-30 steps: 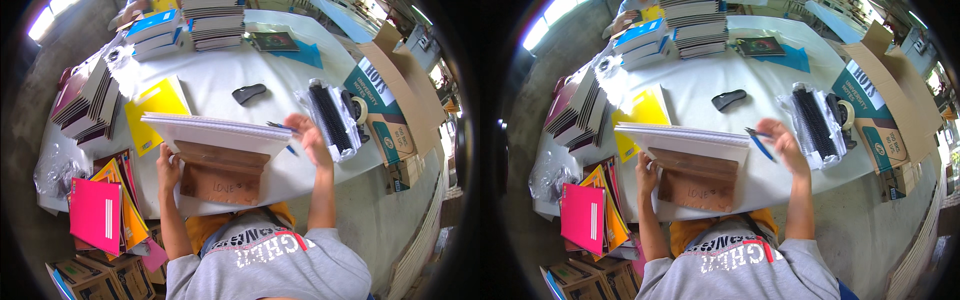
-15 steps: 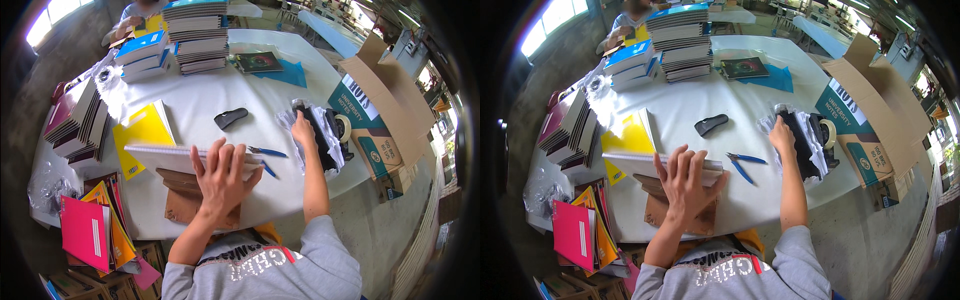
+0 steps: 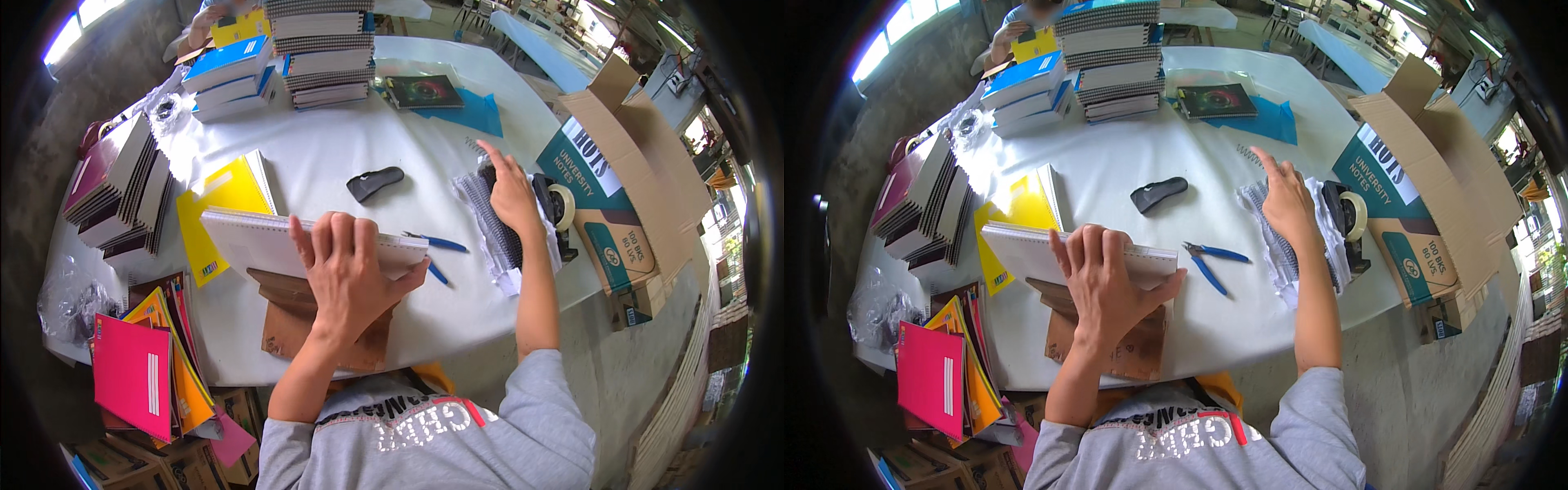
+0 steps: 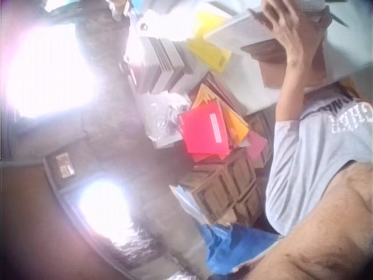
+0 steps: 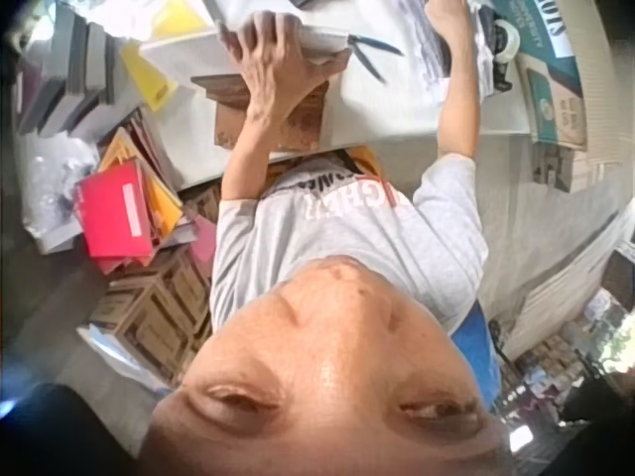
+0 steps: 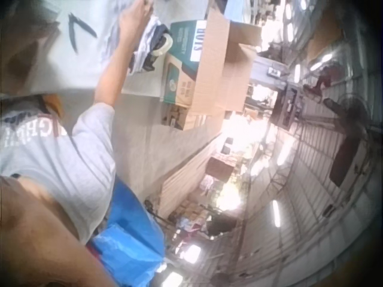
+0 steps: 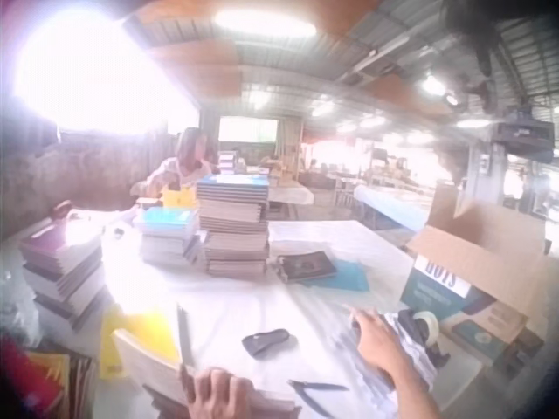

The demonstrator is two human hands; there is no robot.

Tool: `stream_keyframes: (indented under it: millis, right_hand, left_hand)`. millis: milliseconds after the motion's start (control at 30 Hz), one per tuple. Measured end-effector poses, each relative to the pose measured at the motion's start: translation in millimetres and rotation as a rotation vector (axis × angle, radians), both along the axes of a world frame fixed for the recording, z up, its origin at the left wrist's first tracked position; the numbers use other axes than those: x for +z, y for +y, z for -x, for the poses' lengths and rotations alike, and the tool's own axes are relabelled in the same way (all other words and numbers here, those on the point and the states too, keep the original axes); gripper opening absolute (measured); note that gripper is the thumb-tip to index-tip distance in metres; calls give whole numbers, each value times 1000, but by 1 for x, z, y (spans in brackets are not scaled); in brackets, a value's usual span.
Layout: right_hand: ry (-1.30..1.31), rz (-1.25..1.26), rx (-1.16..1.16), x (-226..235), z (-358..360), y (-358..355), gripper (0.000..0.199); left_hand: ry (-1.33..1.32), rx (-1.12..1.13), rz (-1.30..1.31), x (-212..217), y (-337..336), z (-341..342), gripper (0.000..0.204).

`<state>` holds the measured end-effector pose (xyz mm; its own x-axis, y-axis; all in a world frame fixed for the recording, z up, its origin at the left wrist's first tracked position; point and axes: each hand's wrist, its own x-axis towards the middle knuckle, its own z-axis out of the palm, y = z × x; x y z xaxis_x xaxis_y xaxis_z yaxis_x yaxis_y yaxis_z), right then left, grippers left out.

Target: The person assembles spiral notebooks by placing covers onto the pages and threading the spiral wire using a hand-held tool and a wooden guide.

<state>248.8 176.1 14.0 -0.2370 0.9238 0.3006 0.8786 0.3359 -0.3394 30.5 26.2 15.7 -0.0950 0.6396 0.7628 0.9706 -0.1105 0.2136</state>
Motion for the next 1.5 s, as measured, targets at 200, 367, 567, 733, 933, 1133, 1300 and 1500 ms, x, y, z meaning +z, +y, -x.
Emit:
stream_keyframes:
  millis: [200, 367, 567, 733, 933, 1133, 1300, 1500]
  right_hand:
    - [300, 302, 617, 41, 16, -95, 34]
    - [508, 39, 591, 29, 27, -109, 30]
    - [359, -42, 681, 27, 35, -99, 29]
    - [445, 271, 818, 28, 32, -94, 32]
    - [424, 418, 880, 33, 33, -92, 32]
    - [385, 235, 734, 46, 48, -115, 46]
    - [292, -80, 733, 46, 39, -121, 40]
    - [465, 481, 795, 38, 31, -107, 32]
  left_hand:
    - [-15, -163, -56, -10, -9, -1, 31]
    - [-33, -233, 59, -8, -13, -2, 26]
    - [-40, -130, -52, -6, -12, -2, 36]
    - [-90, -120, 21, -8, -15, 3, 43]
    - [-1, -104, 99, -4, -11, 5, 56]
    - [-28, -133, 140, 2, -22, 7, 63]
    - [57, -27, 27, -2, -33, 37, 61]
    - [-55, -155, 91, 1, -29, 36, 49]
